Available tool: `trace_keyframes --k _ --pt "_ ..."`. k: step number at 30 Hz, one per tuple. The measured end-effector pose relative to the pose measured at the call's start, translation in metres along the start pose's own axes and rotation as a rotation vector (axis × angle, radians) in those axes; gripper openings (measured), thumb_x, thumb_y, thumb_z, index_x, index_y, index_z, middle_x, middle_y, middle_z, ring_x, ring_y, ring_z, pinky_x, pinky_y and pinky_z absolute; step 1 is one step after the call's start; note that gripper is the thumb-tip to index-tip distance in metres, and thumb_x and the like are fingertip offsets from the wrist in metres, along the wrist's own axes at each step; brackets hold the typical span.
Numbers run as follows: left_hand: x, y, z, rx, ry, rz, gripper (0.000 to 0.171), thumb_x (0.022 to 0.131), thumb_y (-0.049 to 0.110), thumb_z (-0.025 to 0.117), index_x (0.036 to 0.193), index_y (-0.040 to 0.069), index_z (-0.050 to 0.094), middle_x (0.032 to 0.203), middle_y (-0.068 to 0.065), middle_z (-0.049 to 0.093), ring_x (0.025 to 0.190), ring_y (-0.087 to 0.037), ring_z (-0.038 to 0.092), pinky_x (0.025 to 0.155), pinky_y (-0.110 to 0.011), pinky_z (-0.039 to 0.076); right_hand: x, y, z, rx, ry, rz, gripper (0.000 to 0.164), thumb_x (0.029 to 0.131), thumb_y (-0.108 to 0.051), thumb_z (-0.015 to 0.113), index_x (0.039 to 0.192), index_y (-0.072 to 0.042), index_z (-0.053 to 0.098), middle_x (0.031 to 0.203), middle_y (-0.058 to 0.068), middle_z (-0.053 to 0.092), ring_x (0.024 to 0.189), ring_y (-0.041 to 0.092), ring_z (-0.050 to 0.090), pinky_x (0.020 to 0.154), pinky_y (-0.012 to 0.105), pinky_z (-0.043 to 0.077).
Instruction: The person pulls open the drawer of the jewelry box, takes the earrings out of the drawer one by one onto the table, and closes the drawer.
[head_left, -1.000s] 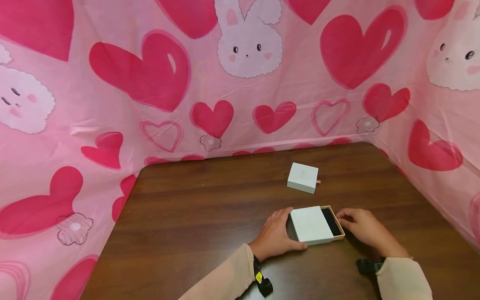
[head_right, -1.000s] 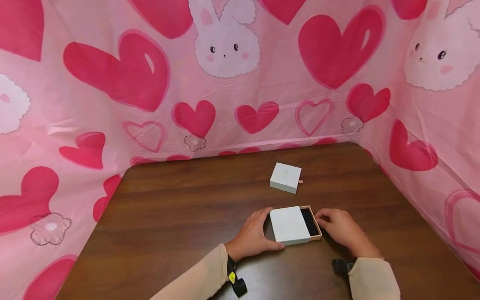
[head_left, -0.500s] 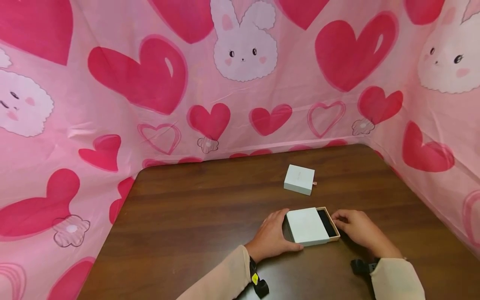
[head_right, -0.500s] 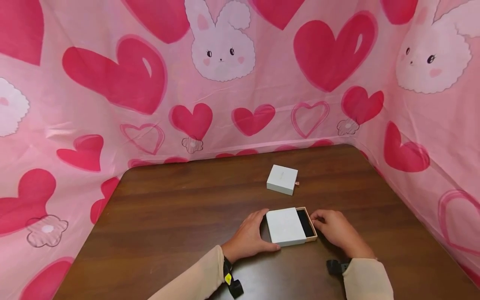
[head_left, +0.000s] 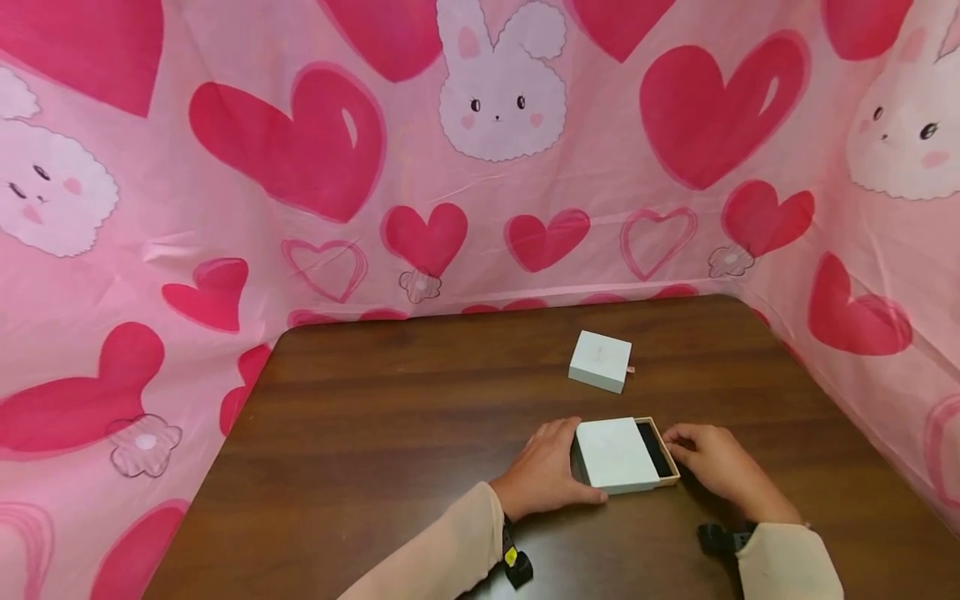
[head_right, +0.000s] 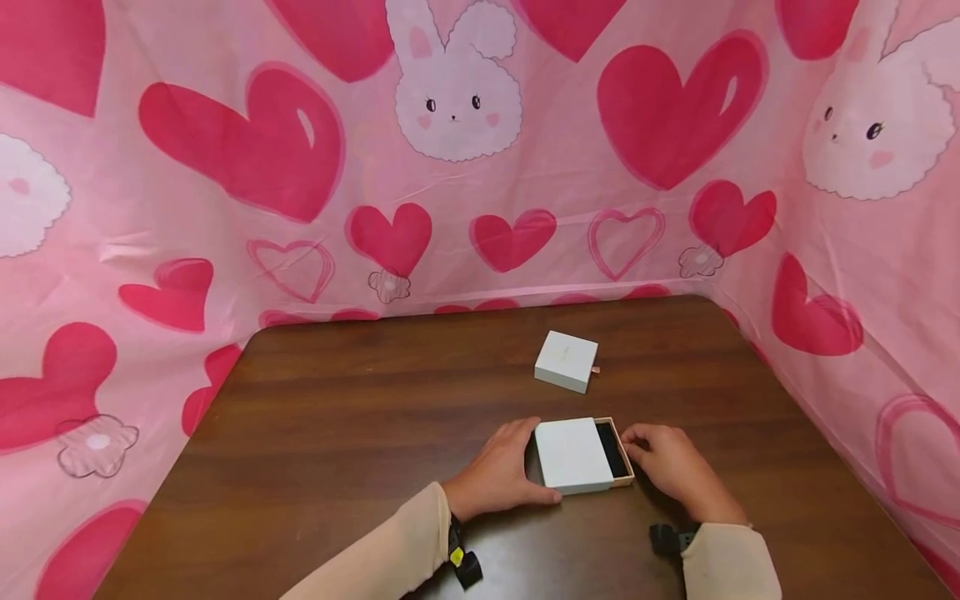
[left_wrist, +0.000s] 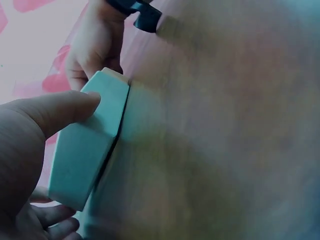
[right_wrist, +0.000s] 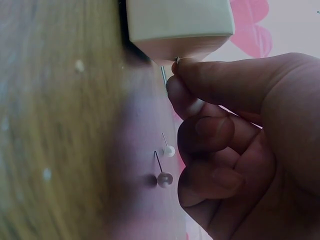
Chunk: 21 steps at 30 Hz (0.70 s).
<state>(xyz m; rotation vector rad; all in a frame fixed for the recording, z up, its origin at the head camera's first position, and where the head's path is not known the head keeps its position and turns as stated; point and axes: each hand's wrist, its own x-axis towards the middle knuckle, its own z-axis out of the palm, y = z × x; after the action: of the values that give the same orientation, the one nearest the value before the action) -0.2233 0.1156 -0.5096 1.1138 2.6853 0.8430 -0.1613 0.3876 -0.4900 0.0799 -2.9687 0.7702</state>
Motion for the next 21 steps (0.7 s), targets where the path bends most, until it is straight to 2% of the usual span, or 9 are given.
trace_keyframes --k 4,21 --pt "0.0024 0.0022 -0.0031 0.05 -0.003 0.019 0.106 0.065 0.066 0.079 0.146 0.009 0.038 0.14 0.0 0.045 0.129 -0.017 0.04 0.106 -0.036 0.033 0.0004 0.0006 -0.0013 -0.002 -0.012 0.01 0.007 0.087 -0.005 0.069 0.09 -0.011 0.071 0.088 0.005 0.068 0.079 0.023 0.06 0.073 0.047 0.048" --pt "0.0095 0.0047 -0.0088 0.145 -0.064 0.041 0.109 0.064 0.071 0.076 0.145 0.008 0.039 0.137 0.0 0.048 0.127 -0.018 0.042 0.105 -0.038 0.034 -0.0013 0.0 -0.0021 0.008 -0.007 0.007 0.007 0.086 -0.006 0.071 0.09 -0.012 0.071 0.087 0.002 0.067 0.079 0.022 0.06 0.076 0.05 0.049"
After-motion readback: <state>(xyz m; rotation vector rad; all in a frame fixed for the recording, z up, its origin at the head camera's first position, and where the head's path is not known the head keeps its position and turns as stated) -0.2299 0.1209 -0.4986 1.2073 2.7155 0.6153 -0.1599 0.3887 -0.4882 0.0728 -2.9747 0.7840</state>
